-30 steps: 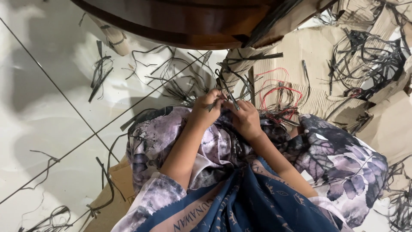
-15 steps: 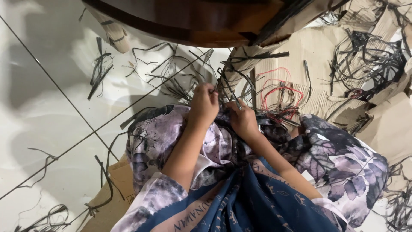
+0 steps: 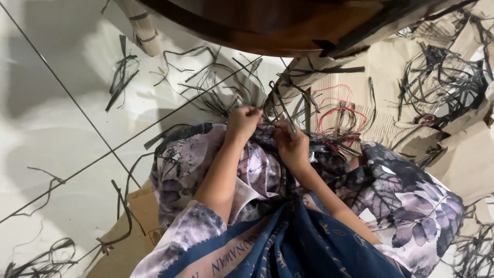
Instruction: Wrapping wooden furniture legs with thin decorative or protective strips, securing them by hand.
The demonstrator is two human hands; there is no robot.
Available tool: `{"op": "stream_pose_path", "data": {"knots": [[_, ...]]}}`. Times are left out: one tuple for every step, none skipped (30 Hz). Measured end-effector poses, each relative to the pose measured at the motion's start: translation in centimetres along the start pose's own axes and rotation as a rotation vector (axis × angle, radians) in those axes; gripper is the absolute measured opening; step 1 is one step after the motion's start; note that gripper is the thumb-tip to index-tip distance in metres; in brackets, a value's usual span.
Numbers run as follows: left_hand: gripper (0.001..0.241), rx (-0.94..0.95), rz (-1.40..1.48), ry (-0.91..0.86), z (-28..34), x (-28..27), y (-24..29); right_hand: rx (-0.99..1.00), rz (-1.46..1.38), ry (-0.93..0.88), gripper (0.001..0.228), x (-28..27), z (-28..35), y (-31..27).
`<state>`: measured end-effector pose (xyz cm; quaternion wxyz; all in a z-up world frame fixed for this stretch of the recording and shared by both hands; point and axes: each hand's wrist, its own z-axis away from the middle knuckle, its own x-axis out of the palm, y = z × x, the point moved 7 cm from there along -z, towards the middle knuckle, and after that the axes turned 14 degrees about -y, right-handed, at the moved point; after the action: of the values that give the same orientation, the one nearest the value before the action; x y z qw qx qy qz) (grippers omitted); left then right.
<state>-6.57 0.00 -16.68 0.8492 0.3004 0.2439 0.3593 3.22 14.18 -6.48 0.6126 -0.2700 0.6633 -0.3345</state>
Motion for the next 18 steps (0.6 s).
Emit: {"op": "stream_pose_path", "data": {"knots": [[0.029,0.0,0.003,0.002,0.2,-0.3,0.5,-0.003,0.001,-0.003,0.018,0.0,-0.1,-0.2],[0.028,0.041,0.243,0.051,0.4,-0.8,0.9,0.065,-0.022,0.006,0.021,-0.2,-0.1,0.1],[0.027,0.084,0.482,0.1,0.6,-1.4,1.3,0.132,-0.044,0.016,0.024,-0.3,-0.1,0.4],[0.027,0.086,0.484,0.102,0.8,-1.6,1.5,0.129,-0.043,0.015,0.024,-0.7,-0.2,0.8],[0.029,0.066,0.6,0.073,0.9,-1.5,1.4,0.156,-0.002,-0.006,0.022,-0.9,-0.4,1.2],[0.031,0.046,0.715,0.043,1.0,-1.3,1.4,0.182,0.04,-0.027,0.021,-1.1,-0.5,1.7],[0.031,0.046,0.717,0.043,1.3,-1.4,2.0,0.182,0.041,-0.028,0.021,-1.3,-0.9,3.7],[0.032,0.057,0.959,0.03,1.6,-1.1,2.3,0.191,0.093,-0.024,0.028,-1.5,-1.3,5.6],[0.035,0.065,1.202,0.015,1.9,-0.7,2.7,0.203,0.146,-0.019,0.038,-1.8,-1.5,7.7],[0.035,0.063,1.203,0.014,1.1,-0.4,2.4,0.204,0.147,-0.02,0.038,-2.0,-1.9,7.0],[0.033,0.072,1.298,0.019,0.3,-0.1,2.2,0.203,0.118,-0.013,0.033,-2.4,-2.3,6.5],[0.031,0.08,1.392,0.025,-0.5,0.3,2.0,0.201,0.089,-0.005,0.031,-2.8,-2.7,5.9],[0.031,0.08,1.393,0.024,-0.1,0.1,2.3,0.201,0.09,-0.005,0.031,-2.9,-2.8,5.8],[0.03,0.075,1.356,-0.004,0.3,0.0,2.8,0.229,0.068,-0.008,0.026,-3.0,-3.0,5.8],[0.03,0.071,1.319,-0.028,0.8,-0.3,3.2,0.255,0.044,-0.012,0.022,-3.0,-3.1,5.9],[0.03,0.073,1.32,-0.025,1.0,-0.6,3.3,0.253,0.043,-0.014,0.022,-2.9,-3.0,6.2],[0.029,0.042,1.24,-0.075,1.2,-0.6,3.4,0.27,0.062,-0.015,0.019,-2.9,-2.8,6.5],[0.028,0.012,1.159,-0.124,1.3,-0.5,3.6,0.287,0.081,-0.017,0.016,-3.0,-2.6,6.9]]}}
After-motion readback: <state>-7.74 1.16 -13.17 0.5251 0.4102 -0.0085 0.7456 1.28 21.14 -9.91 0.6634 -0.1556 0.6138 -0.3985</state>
